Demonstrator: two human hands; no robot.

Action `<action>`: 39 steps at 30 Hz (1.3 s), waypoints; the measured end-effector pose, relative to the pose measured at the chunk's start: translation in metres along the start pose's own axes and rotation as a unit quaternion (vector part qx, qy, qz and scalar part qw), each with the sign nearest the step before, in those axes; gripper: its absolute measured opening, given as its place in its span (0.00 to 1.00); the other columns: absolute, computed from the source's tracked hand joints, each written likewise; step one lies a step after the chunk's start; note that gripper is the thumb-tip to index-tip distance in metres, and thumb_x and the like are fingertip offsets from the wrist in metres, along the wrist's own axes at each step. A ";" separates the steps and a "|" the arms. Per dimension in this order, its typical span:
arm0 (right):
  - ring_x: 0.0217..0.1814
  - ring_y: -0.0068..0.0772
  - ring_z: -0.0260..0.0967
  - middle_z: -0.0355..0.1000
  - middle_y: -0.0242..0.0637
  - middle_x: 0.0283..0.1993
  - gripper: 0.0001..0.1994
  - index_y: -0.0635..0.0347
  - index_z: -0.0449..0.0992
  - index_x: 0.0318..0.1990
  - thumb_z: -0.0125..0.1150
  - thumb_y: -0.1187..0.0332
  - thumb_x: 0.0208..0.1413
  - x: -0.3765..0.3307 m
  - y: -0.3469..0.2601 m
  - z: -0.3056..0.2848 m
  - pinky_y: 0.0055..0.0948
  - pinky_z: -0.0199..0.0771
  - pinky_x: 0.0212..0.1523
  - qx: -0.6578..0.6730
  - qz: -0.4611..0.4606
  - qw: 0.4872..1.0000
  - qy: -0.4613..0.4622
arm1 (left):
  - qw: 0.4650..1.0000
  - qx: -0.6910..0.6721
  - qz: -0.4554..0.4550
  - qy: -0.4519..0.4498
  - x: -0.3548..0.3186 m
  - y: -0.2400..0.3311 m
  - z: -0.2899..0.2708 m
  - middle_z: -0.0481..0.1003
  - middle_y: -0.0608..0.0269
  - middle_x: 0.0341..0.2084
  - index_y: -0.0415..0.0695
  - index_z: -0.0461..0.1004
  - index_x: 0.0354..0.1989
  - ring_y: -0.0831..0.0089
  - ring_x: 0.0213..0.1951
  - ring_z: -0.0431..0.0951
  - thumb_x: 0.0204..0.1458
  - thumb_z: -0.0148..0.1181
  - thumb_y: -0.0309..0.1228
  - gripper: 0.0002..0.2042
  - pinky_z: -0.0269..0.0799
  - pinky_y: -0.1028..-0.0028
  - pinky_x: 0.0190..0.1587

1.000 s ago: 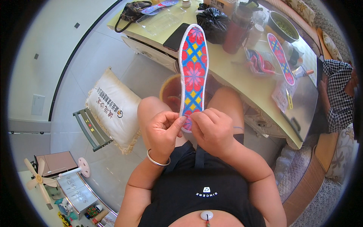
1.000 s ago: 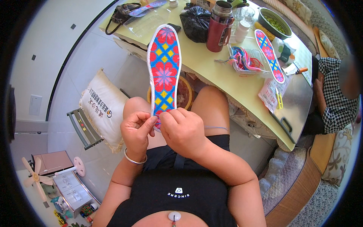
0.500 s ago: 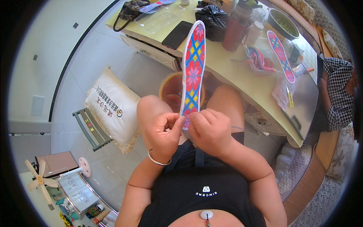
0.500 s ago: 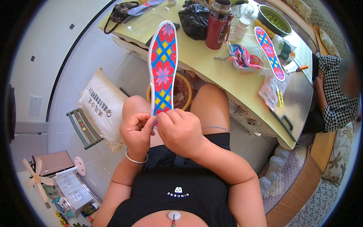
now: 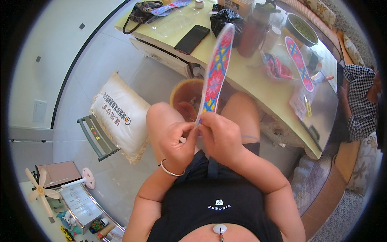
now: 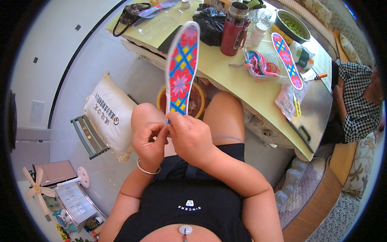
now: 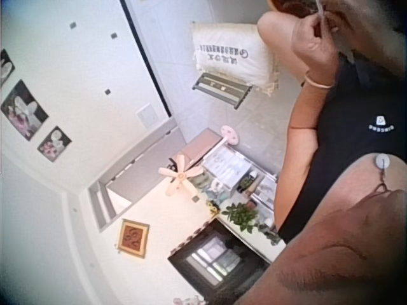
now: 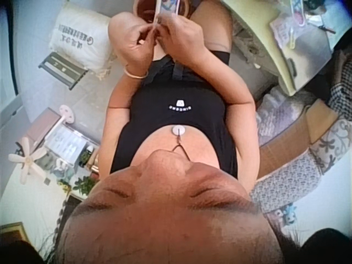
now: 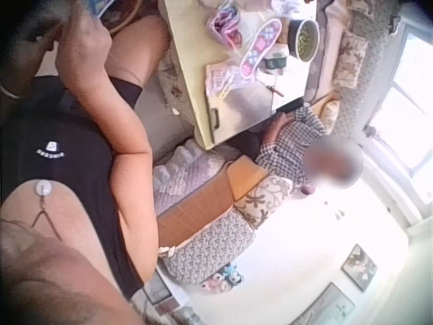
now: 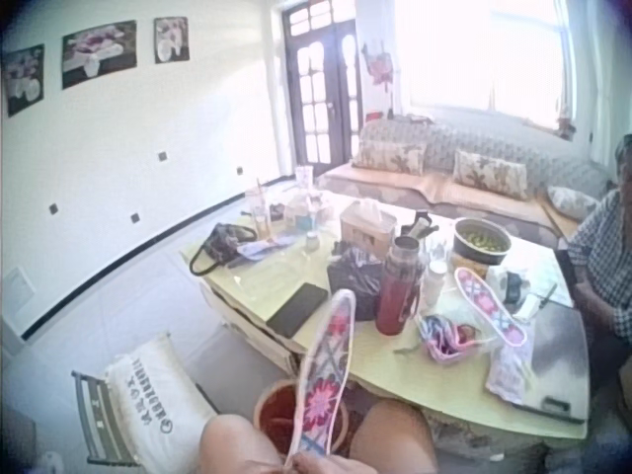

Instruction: The person sews around the edge of a decorative patterned shoe insole by hand with a needle and thread.

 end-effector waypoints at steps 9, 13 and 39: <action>0.41 0.25 0.73 0.76 0.35 0.40 0.10 0.68 0.78 0.43 0.61 0.74 0.53 -0.034 0.059 0.030 0.27 0.72 0.47 0.570 0.416 0.706 -0.052 | 0.893 -0.412 -0.164 -0.081 0.010 -0.014 0.003 0.78 0.59 0.29 0.35 0.77 0.34 0.83 0.22 0.69 0.48 0.62 0.16 0.05 0.64 0.84 0.25; 0.44 0.32 0.75 0.76 0.41 0.44 0.18 0.69 0.74 0.48 0.64 0.69 0.52 -0.051 0.050 0.056 0.30 0.74 0.48 0.701 0.441 0.559 -0.036 | 0.868 -0.438 -0.204 -0.110 0.006 -0.014 0.012 0.79 0.55 0.36 0.34 0.78 0.34 0.82 0.24 0.71 0.47 0.63 0.16 0.06 0.65 0.84 0.25; 0.34 0.24 0.62 0.61 0.29 0.30 0.09 0.57 0.66 0.45 0.48 0.78 0.59 -0.043 0.145 -0.107 0.30 0.77 0.42 0.859 0.208 0.438 0.165 | 0.820 -0.482 -0.302 -0.068 0.005 -0.054 -0.021 0.75 0.68 0.22 0.37 0.77 0.33 0.84 0.21 0.67 0.47 0.61 0.17 0.05 0.58 0.86 0.21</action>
Point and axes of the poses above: each hand's wrist, its own x-axis towards the middle knuckle, its own z-axis out of the palm, y = z × x, the point moved 8 cm from there along x, towards the middle knuckle
